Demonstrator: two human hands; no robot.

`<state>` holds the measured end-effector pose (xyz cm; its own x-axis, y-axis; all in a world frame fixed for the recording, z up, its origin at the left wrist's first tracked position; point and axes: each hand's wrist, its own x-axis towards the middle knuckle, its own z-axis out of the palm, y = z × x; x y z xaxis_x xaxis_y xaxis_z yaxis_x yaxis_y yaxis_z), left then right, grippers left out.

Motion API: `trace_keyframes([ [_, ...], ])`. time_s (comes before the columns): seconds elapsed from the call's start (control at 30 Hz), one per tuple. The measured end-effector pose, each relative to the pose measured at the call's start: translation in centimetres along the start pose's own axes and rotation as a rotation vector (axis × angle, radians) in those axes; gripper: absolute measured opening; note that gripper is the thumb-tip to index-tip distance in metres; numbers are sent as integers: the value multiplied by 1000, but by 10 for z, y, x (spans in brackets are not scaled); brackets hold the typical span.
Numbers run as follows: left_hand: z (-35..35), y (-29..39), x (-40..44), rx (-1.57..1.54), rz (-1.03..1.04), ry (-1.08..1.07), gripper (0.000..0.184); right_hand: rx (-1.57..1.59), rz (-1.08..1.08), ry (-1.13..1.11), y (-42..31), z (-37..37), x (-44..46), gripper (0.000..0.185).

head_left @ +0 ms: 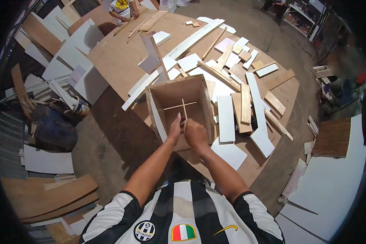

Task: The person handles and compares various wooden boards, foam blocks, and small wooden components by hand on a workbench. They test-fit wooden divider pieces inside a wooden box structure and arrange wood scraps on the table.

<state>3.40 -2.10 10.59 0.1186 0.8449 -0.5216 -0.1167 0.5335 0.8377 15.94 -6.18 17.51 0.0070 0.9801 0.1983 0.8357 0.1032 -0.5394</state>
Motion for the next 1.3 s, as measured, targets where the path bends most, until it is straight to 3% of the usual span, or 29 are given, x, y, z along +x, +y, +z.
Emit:
trace_keyframes([
  [0.1, -19, -74, 3, -191, 281, -183, 65, -4, 26, -76, -7, -2, 32, 18],
  [0.13, -18, -79, -6, -195, 288, -184, 65, 13, 9, -87, -8, -2, 40, 18],
  [0.2, -9, -83, -26, -76, 510, -43, 61, 29, -12, -102, -8, 7, 52, 18],
  [0.33, 5, -77, -24, -279, 494, -205, 72, -54, -9, -55, -5, 30, 80, 14],
  [0.43, 5, -61, -5, 279, 651, 10, 86, -56, 6, -53, -10, 35, 88, 16],
  [0.5, -4, -62, 18, 809, 497, 92, 84, -59, 9, -49, -12, 37, 89, 17],
  [0.63, 5, -56, 26, 841, 716, 203, 69, -64, -2, -55, -11, 43, 88, 21],
  [0.7, 8, -52, 21, 782, 611, 152, 51, -82, 3, -54, -10, 46, 89, 22],
  [0.8, 19, -13, -1, 964, 474, 40, 41, 20, 46, -41, -8, 41, 87, 30],
  [0.93, 13, -37, 20, 1043, 466, 40, 38, 41, 49, -51, -8, 38, 86, 26],
  [1.03, 18, -49, 22, 990, 630, 72, 44, 9, 92, -89, 1, 28, 82, 23],
  [1.1, 16, -66, 12, 902, 958, 158, 52, -5, 97, -114, 7, 20, 72, 22],
  [1.23, 2, -117, 3, 792, 1069, 173, 50, 88, 112, -147, 20, -4, 39, 20],
  [1.3, -9, -130, -14, -471, -193, 98, 43, 119, 139, -157, 30, -10, 13, 20],
])
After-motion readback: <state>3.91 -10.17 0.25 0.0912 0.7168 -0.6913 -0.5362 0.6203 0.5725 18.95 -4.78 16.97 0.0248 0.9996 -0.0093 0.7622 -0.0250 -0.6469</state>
